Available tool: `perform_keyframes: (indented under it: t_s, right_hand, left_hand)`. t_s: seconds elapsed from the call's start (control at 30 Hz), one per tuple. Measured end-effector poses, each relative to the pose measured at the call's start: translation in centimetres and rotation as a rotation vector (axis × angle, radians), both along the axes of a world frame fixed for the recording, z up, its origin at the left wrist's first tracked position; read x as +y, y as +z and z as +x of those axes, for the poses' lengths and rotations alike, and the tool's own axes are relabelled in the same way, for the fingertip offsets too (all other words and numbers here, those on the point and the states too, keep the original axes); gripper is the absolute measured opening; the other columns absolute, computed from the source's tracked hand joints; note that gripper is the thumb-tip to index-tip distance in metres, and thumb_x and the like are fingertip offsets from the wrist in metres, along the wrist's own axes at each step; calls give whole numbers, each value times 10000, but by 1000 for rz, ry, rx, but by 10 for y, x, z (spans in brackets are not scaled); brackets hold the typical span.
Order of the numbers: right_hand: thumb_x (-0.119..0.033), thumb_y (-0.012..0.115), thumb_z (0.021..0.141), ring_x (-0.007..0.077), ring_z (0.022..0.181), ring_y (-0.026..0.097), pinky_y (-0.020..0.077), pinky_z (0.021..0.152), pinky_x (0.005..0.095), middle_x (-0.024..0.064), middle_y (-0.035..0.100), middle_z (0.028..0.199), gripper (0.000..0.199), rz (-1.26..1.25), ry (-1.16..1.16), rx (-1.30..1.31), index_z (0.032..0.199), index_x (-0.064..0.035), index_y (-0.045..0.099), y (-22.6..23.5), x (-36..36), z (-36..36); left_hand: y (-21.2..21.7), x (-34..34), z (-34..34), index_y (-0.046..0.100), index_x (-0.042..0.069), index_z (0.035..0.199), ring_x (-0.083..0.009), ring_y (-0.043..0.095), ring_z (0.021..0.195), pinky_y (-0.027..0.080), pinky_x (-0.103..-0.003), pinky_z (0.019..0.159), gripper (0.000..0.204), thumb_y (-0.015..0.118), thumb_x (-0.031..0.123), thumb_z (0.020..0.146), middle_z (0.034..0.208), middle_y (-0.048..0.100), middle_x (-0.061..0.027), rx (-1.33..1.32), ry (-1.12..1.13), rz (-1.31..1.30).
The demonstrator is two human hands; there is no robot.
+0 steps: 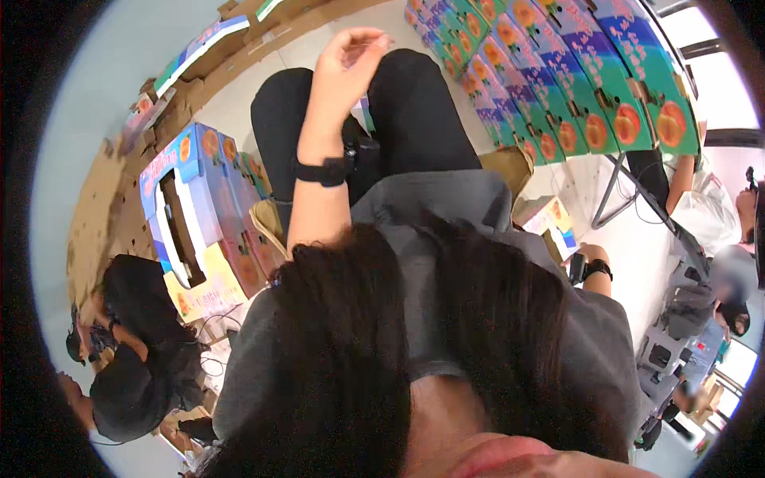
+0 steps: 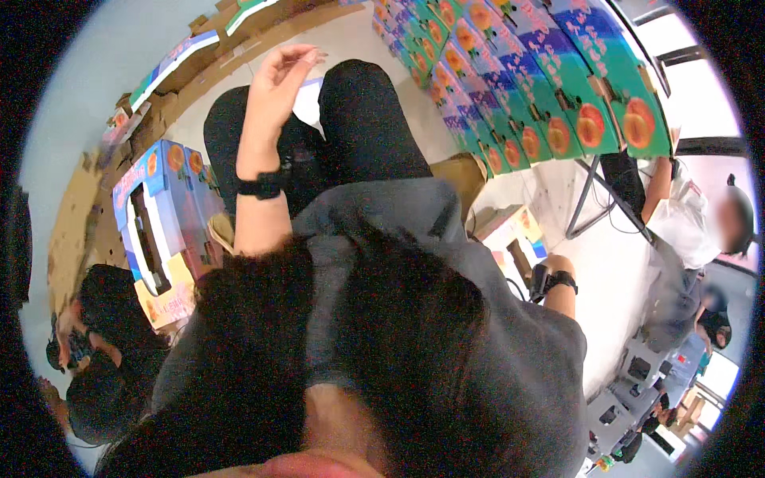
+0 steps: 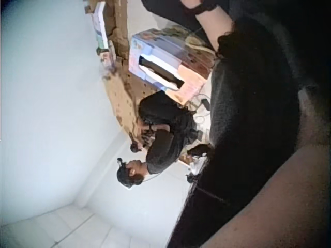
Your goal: The recorder and others in the scene are assembling and stacking cardboard boxes for peaches.
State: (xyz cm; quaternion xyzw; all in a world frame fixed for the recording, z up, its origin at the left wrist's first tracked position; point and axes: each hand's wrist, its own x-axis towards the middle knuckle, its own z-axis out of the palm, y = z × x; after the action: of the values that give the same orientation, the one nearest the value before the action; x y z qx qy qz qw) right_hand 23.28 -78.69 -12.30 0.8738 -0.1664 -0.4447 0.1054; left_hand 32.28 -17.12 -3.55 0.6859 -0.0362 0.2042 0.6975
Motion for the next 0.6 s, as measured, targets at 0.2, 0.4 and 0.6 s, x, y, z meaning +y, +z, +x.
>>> perform_keyframes:
  t_s: [0.2,0.4,0.6]
  right_hand:
    - [-506,783,657,310,1077,572,471,870,404,203,599,1129,784,-22,-34,7,1227,-39,516,-65,-21,-65]
    - [-505,779,663,316,1189,502,437,947,407,216,526,1252,897,60,-180,-50,1335,-49,399,-126,-27,-86]
    - [-504,775,669,322,1301,431,403,1024,411,230,453,1376,1020,142,-287,-98,1443,-59,282,-176,-41,-88]
  left_hand:
    - [-22,21,10,640,19,1103,-121,627,958,445,-249,830,307,660,252,904,1030,680,-60,171,133,138]
    - [-34,30,18,654,27,1105,-115,628,949,441,-247,805,305,653,261,909,1020,681,-42,207,126,182]
    - [-33,41,13,644,2,1090,-143,646,959,470,-256,871,271,657,204,911,1014,681,-78,233,118,165]
